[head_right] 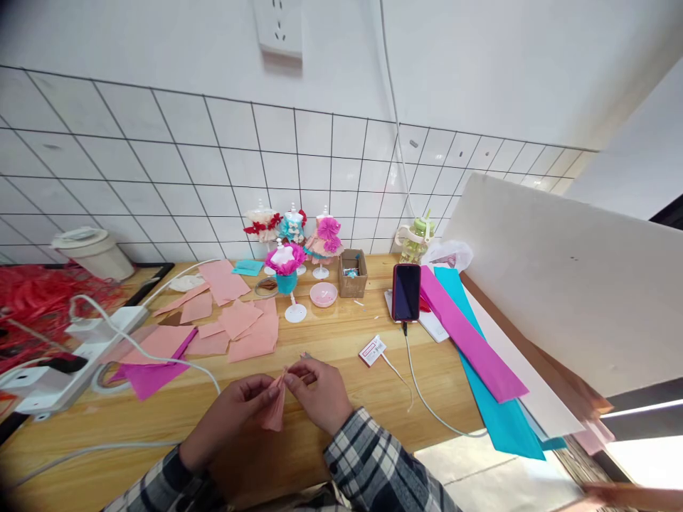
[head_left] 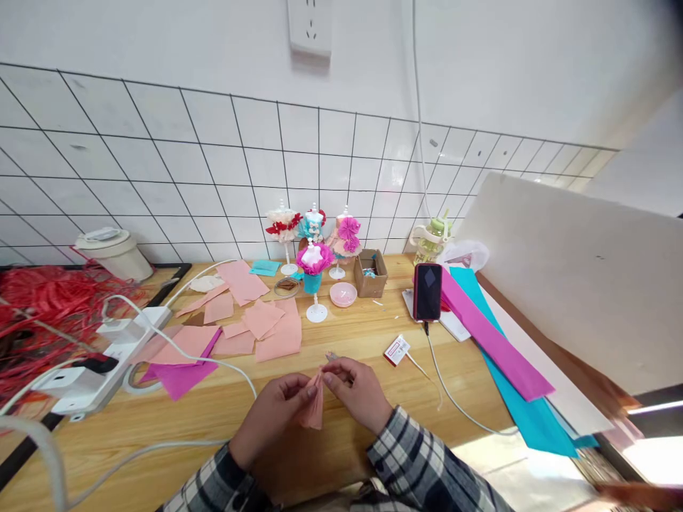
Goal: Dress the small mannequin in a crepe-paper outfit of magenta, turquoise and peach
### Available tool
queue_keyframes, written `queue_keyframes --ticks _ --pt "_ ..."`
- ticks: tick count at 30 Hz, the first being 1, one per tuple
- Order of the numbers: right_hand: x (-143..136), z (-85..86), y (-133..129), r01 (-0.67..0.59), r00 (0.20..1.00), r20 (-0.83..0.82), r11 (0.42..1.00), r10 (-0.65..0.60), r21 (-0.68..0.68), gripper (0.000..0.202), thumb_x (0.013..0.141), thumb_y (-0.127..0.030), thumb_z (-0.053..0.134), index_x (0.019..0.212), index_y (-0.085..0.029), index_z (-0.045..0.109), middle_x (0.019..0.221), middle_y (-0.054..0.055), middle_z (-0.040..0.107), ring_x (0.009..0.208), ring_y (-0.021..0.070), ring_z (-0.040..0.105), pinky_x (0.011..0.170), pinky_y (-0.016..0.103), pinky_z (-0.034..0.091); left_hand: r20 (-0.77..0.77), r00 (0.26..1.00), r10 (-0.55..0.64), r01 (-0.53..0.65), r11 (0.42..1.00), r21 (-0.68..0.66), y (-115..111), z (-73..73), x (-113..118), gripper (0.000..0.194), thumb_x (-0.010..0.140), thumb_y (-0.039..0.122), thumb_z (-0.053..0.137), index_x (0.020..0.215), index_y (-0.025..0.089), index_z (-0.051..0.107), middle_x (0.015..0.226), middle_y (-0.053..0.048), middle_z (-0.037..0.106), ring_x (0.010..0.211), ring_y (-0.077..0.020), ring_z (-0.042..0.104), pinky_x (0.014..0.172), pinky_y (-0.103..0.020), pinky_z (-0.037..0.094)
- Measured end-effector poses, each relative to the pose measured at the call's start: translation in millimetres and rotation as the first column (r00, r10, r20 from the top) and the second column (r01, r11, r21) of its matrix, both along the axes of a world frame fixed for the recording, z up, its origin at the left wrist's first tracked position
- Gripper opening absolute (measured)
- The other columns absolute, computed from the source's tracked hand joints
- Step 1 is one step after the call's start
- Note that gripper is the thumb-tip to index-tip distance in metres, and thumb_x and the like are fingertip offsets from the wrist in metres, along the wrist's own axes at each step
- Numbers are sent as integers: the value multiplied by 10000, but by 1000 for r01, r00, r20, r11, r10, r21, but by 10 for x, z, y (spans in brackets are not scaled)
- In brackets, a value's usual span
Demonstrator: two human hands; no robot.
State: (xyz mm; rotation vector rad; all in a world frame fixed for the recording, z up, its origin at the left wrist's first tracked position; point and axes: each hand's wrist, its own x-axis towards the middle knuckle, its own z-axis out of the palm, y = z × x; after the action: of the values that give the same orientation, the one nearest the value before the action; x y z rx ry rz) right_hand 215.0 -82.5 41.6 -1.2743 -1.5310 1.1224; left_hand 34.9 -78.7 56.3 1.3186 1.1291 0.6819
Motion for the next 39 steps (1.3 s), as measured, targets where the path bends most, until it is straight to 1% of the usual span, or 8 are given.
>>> queue_keyframes --ticks 6,14,20,23,26,30,33,39 --pt "-87 -125 -54 -96 978 -202 978 57 -188 260 640 -373 760 792 -194 652 724 13 652 644 152 592 597 277 485 80 993 85 -82 996 -35 -26 6 9 274 700 433 694 698 160 676 673 -11 656 653 -161 558 626 -245 425" --pt "-42 -121 -72 -323 857 -514 824 45 -466 310 644 -447 747 798 -201 639 698 -11 616 600 131 580 576 295 494 393 908 145 -32 960 -280 -109 -93 -98 329 733 401 689 974 177 684 952 -68 706 854 -200 621 764 -289 466" --pt "-100 -209 -124 -302 908 -394 876 144 -377 300 671 -467 726 729 -191 620 636 -15 578 562 121 533 538 271 450 118 972 205 -193 975 -106 18 -31 -133 259 613 394 763 717 163 715 708 -30 694 701 -181 602 722 -292 468" --pt "-109 -163 -139 -283 897 -429 882 105 -377 421 733 -600 609 859 -199 639 771 23 606 680 161 576 557 297 482 76 967 245 -243 969 -35 46 11 -116 238 637 402 733 677 169 710 669 -16 687 684 -178 599 726 -294 466" --pt "-129 -136 -126 -168 926 -370 958 73 -233 478 637 -523 742 987 -216 631 880 33 629 753 167 583 621 294 483 68 964 256 -256 967 -10 28 11 -103 251 657 419 712 689 170 718 685 -24 701 702 -189 614 737 -304 473" --pt "-176 -144 -105 -143 936 -350 952 41 -272 292 650 -462 754 711 -193 658 658 4 606 602 136 545 607 296 448 58 942 332 -334 942 29 2 -58 -126 281 662 434 709 772 177 735 801 -46 736 799 -208 638 795 -319 479" --pt "-225 -142 -135 -233 822 -564 856 -81 -462 310 687 -488 720 669 -194 627 608 -6 591 546 128 539 588 308 456 110 901 420 -426 904 36 -12 -118 -140 342 614 451 740 819 177 729 862 -60 742 837 -215 644 794 -318 493" --pt "-360 -160 -236 -327 476 -813 791 -335 -517 315 720 -501 696 769 -203 608 725 0 647 630 134 584 632 287 472 168 861 481 -494 869 44 -65 -148 -49 390 577 491 751 779 163 688 811 -66 732 792 -215 652 743 -317 519"
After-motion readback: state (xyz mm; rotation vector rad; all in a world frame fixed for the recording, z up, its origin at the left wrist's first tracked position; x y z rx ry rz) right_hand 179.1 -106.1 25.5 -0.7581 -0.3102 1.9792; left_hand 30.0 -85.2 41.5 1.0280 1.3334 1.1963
